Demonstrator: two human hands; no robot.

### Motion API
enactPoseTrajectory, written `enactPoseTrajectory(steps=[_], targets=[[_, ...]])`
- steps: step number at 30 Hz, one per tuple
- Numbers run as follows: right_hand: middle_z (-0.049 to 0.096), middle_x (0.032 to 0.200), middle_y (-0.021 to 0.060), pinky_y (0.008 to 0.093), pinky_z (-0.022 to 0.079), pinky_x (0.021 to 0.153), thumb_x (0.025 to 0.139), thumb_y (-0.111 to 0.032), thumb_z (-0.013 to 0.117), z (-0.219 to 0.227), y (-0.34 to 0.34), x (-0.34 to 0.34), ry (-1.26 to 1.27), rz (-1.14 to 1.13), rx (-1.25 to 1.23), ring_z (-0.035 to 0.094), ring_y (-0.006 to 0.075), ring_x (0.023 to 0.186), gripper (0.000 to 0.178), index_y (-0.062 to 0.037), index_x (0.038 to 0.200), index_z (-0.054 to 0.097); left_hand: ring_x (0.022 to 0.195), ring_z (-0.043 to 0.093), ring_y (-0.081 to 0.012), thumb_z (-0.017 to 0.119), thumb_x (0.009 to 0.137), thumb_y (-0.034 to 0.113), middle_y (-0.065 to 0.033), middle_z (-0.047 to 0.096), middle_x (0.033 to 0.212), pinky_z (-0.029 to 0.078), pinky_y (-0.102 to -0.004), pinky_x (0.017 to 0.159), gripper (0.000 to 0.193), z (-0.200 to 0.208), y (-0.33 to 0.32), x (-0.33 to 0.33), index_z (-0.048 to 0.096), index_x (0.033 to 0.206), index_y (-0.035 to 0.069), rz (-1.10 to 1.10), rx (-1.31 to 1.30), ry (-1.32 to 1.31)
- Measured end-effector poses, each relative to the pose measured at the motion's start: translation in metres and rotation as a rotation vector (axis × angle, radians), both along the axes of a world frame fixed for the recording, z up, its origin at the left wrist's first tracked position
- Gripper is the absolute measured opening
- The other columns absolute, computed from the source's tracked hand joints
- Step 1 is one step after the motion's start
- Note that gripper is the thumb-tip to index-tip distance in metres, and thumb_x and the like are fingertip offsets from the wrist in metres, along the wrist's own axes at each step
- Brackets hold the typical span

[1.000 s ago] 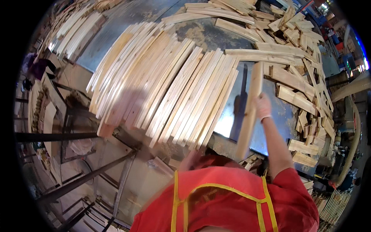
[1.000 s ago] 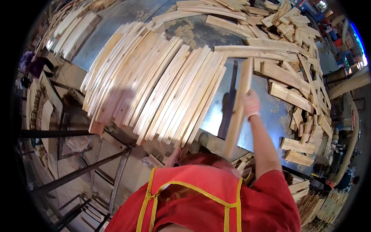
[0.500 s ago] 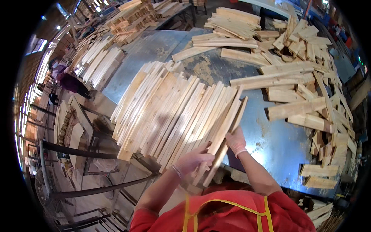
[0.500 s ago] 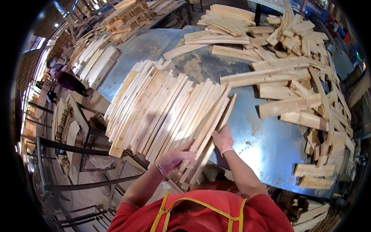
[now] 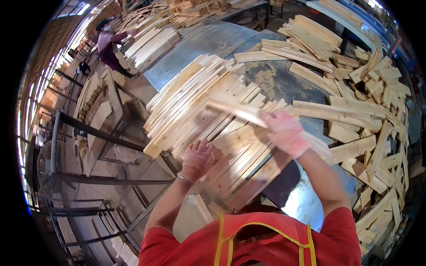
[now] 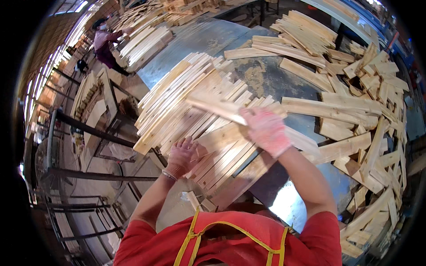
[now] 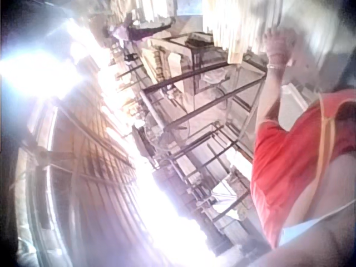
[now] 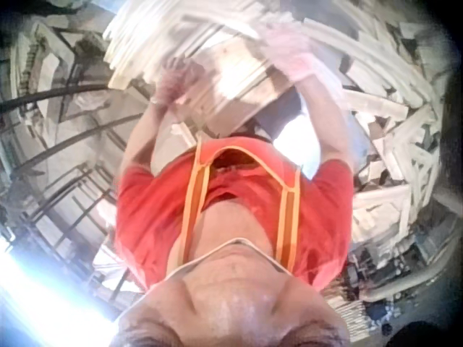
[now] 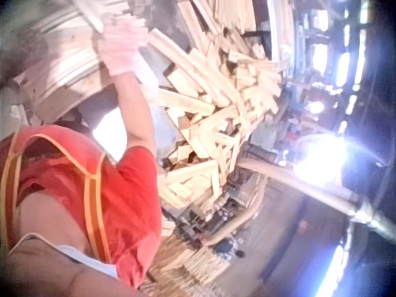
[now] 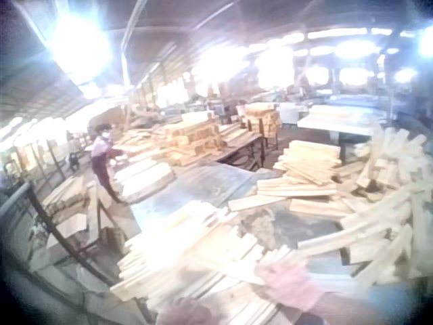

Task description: The person picks up individual wooden planks from a large pile on a metal table and stacks them neatly in a separate pile. The person handles the planks one by one, aligning them carefully to form a uniform stack.

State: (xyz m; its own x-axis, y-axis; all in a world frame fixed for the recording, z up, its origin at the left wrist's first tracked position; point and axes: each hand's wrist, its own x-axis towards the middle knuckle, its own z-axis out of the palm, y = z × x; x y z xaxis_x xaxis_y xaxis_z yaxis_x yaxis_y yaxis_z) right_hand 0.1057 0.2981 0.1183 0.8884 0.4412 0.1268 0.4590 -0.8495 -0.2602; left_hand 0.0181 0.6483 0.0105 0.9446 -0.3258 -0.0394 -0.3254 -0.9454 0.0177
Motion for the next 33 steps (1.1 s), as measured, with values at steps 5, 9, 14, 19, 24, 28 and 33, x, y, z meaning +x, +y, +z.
enactPoseTrajectory(steps=[5, 9, 14, 19, 24, 28, 33], targets=[[0.063, 0.122, 0.0162, 0.0488, 0.053, 0.097, 0.081, -0.028, 0.079, -0.096, 0.084, 0.031, -0.086, 0.443, -0.074, 0.064, 0.0379, 0.112, 0.068, -0.0131, 0.144, 0.059, 0.137, 0.052, -0.0397, 0.083, 0.079, 0.036, -0.0198, 0.055, 0.149, 0.042, -0.0516, 0.112, 0.073, 0.009, -0.006, -0.069, 0.058, 0.143, 0.010, 0.217, -0.258, -0.021], [0.057, 0.140, 0.0169, 0.0485, 0.043, 0.112, 0.068, -0.036, 0.092, -0.121, 0.091, 0.035, -0.039, 0.575, -0.162, 0.056, 0.0408, 0.129, 0.101, -0.0146, 0.157, 0.048, 0.133, 0.055, -0.0411, 0.086, 0.077, 0.034, -0.0198, 0.057, 0.144, 0.045, -0.0507, 0.110, 0.074, 0.018, 0.015, -0.125, 0.058, 0.140, 0.006, 0.231, -0.267, 0.041], [0.059, 0.139, 0.0236, 0.0471, 0.047, 0.111, 0.071, -0.036, 0.090, -0.049, 0.096, 0.047, 0.379, 0.474, -0.269, 0.059, 0.0423, 0.129, 0.104, -0.0135, 0.161, 0.042, 0.131, 0.058, -0.0418, 0.087, 0.076, 0.031, -0.0198, 0.058, 0.143, 0.048, -0.0522, 0.107, 0.073, 0.020, 0.045, -0.139, 0.059, 0.139, 0.007, 0.359, -0.320, 0.052], [0.058, 0.147, 0.0253, 0.0425, 0.051, 0.107, 0.076, -0.038, 0.087, -0.038, 0.071, 0.065, 0.667, 0.047, 0.351, 0.064, 0.0380, 0.123, 0.108, -0.0077, 0.165, 0.034, 0.137, 0.055, -0.0404, 0.085, 0.079, 0.029, -0.0241, 0.055, 0.149, 0.047, -0.0436, 0.112, 0.078, 0.007, 0.130, -0.098, 0.056, 0.148, 0.005, 0.620, -0.411, -0.199], [0.064, 0.127, 0.0116, 0.0380, 0.058, 0.083, 0.091, -0.045, 0.081, -0.082, 0.135, 0.076, 0.793, -0.388, 1.312, 0.064, 0.0216, 0.106, 0.085, -0.0044, 0.155, 0.044, 0.139, 0.055, -0.0402, 0.071, 0.098, 0.036, -0.0270, 0.053, 0.154, 0.043, -0.0437, 0.116, 0.071, -0.028, 0.214, -0.026, 0.049, 0.155, 0.001, 1.051, -1.038, -0.363], [0.065, 0.108, 0.0098, 0.0351, 0.057, 0.072, 0.099, -0.041, 0.074, -0.103, 0.217, 0.100, 1.083, -0.542, 1.066, 0.064, 0.0212, 0.091, 0.059, -0.0049, 0.142, 0.056, 0.146, 0.048, -0.0260, 0.069, 0.104, 0.036, -0.0126, 0.047, 0.164, 0.041, -0.0384, 0.117, 0.077, 0.009, 0.205, 0.001, 0.036, 0.164, 0.002, 1.045, -1.674, 0.028], [0.071, 0.116, 0.0128, 0.0329, 0.055, 0.091, 0.102, -0.038, 0.070, -0.083, 0.203, 0.063, 1.083, -0.152, 0.989, 0.068, 0.0240, 0.104, 0.055, 0.0001, 0.140, 0.059, 0.147, 0.049, -0.0364, 0.073, 0.096, 0.032, -0.0263, 0.049, 0.160, 0.038, -0.0407, 0.121, 0.079, 0.002, 0.223, -0.018, 0.042, 0.159, -0.004, 1.003, -0.981, -0.177]])
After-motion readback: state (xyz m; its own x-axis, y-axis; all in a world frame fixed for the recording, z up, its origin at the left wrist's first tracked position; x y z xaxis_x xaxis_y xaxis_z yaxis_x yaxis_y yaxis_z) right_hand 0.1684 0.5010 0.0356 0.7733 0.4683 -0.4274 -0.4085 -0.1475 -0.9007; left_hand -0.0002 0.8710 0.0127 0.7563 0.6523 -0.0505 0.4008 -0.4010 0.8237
